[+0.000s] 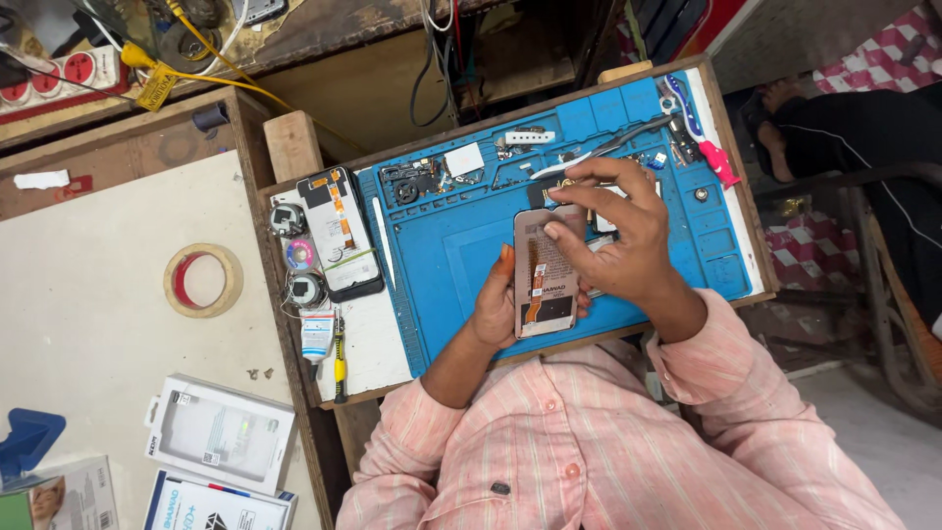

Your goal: The person applies tape to a phone display assembly and presses it onto a phone frame on a blue repair mat. They then hold the frame and use a toothbrush to brush its edges and interior, working on the disassembled phone at a cluttered repair bench.

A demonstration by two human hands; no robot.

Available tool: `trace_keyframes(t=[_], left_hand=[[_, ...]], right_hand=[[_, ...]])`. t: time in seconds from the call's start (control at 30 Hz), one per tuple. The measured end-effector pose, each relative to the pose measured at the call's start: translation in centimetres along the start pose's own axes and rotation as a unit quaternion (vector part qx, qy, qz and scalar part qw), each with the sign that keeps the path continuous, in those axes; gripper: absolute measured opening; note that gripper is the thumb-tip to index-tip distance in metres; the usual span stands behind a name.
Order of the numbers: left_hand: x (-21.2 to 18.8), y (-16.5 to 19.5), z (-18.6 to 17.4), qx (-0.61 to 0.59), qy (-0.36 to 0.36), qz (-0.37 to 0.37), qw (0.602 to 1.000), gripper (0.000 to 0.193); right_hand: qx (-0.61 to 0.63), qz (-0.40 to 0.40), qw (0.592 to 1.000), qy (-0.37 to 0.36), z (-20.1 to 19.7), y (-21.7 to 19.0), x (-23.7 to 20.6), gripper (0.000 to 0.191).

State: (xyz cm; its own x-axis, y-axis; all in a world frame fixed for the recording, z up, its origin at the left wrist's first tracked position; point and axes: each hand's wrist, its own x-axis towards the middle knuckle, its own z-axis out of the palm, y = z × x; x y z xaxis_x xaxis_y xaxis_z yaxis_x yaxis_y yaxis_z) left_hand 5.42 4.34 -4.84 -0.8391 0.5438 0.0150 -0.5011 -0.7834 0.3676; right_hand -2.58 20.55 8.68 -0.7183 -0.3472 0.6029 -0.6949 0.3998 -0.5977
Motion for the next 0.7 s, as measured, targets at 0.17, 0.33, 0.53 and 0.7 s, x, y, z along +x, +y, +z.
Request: trace_keyframes(t=[0.17, 0.33, 0.53, 0.7], left_hand=[[0.1, -0.3, -0.3, -0.015, -0.012, -0.019, 1.000, 0.087], [0.2, -0.5, -0.7, 0.014, -0.019, -0.016, 1.000, 0.089], [0.7, -0.7, -1.1, -0.017, -0.036, -0.061, 0.997, 0.090], [1.1, -0.2, -0.1, 0.099, -0.011, 0.018, 0.995, 0.081]], right_hand=[[0.074, 0.054, 0.995, -0.032, -0.3, 1.1, -0.7, 0.035], [0.207, 0.100, 0.970, -0.081, 0.0, 3.4, -1.9, 0.023], [0.326, 0.149, 0.928, -0.102, 0.3, 5.4, -3.1, 0.016], [0.373, 0.211, 0.896, -0.120, 0.6, 5.7, -3.6, 0.015]])
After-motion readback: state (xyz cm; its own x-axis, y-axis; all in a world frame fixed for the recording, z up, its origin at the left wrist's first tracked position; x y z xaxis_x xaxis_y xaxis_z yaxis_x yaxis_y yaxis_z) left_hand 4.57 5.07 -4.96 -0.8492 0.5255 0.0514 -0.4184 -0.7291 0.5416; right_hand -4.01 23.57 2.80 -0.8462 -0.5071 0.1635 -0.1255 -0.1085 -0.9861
